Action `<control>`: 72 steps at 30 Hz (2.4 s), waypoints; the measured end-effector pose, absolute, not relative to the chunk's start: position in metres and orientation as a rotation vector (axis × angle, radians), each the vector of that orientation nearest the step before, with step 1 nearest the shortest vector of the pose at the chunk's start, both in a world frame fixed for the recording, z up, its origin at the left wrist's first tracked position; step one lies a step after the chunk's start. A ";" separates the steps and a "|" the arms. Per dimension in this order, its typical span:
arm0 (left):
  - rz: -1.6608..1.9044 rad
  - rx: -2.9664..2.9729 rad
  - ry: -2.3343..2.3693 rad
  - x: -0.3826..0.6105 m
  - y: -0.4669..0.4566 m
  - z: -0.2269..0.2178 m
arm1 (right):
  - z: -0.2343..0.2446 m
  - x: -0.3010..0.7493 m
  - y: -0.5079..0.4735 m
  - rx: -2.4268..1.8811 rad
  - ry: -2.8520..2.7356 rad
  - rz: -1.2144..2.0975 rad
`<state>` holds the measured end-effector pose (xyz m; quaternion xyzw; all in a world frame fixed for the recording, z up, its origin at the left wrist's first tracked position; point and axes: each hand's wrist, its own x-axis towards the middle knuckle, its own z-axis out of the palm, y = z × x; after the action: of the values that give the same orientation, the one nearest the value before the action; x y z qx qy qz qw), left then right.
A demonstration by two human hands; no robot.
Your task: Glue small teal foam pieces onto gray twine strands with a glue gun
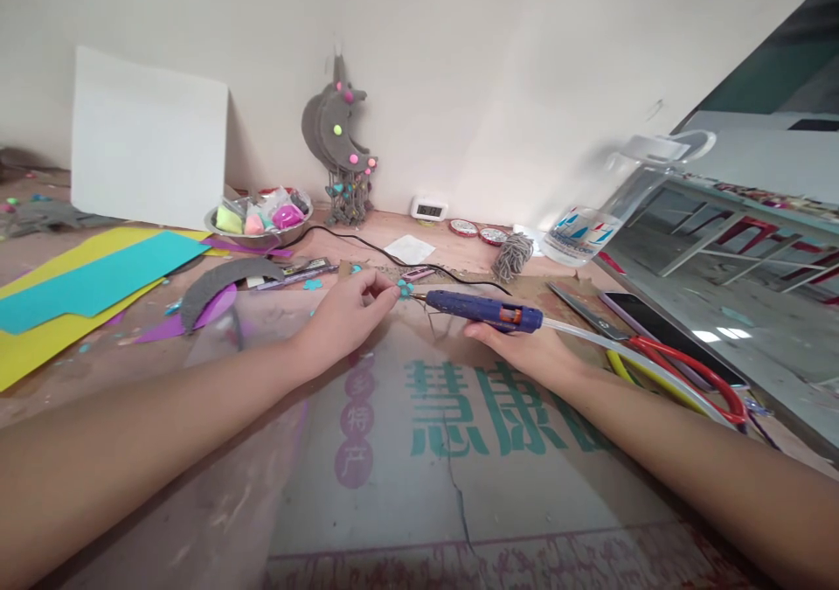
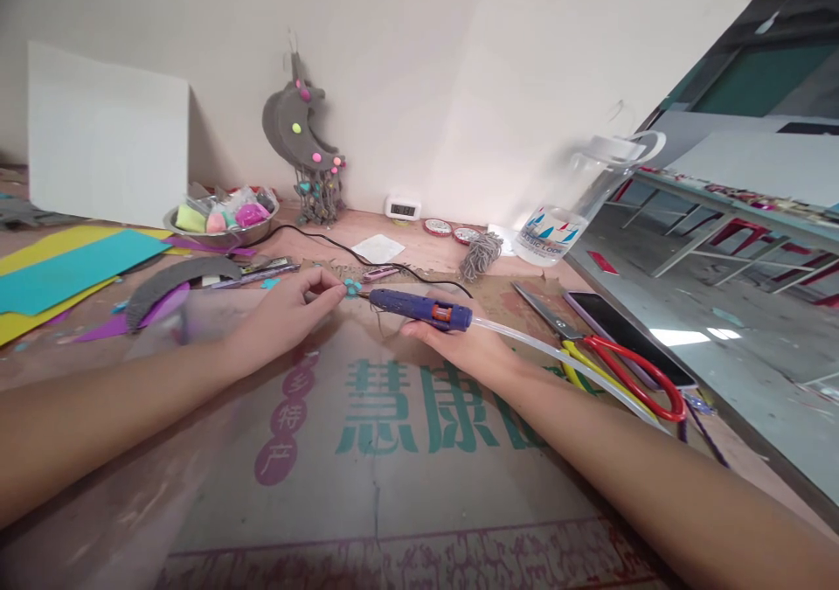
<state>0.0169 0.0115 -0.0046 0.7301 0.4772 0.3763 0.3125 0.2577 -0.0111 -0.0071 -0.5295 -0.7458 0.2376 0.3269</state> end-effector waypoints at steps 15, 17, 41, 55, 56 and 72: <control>0.979 1.933 1.262 0.016 0.011 -0.004 | -0.002 0.251 -0.014 -1.403 -1.969 0.723; 0.976 1.932 1.261 0.016 0.011 -0.004 | -0.002 0.251 -0.014 -1.404 -1.965 0.723; 0.964 1.927 1.257 0.016 0.011 -0.003 | 0.004 0.245 -0.016 -1.462 -1.897 0.756; 0.952 1.911 1.252 0.016 0.010 -0.004 | 0.005 0.245 -0.017 -1.481 -1.882 0.758; 0.950 1.914 1.254 0.016 0.010 -0.004 | 0.004 0.245 -0.016 -1.483 -1.893 0.738; 0.972 1.917 1.255 0.016 0.013 -0.006 | 0.005 0.244 -0.017 -1.511 -1.924 0.641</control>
<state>0.0155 0.0126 -0.0056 0.7297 0.4775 0.3699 0.3206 0.2441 -0.0173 0.0046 -0.5697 -0.7253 0.2417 0.3017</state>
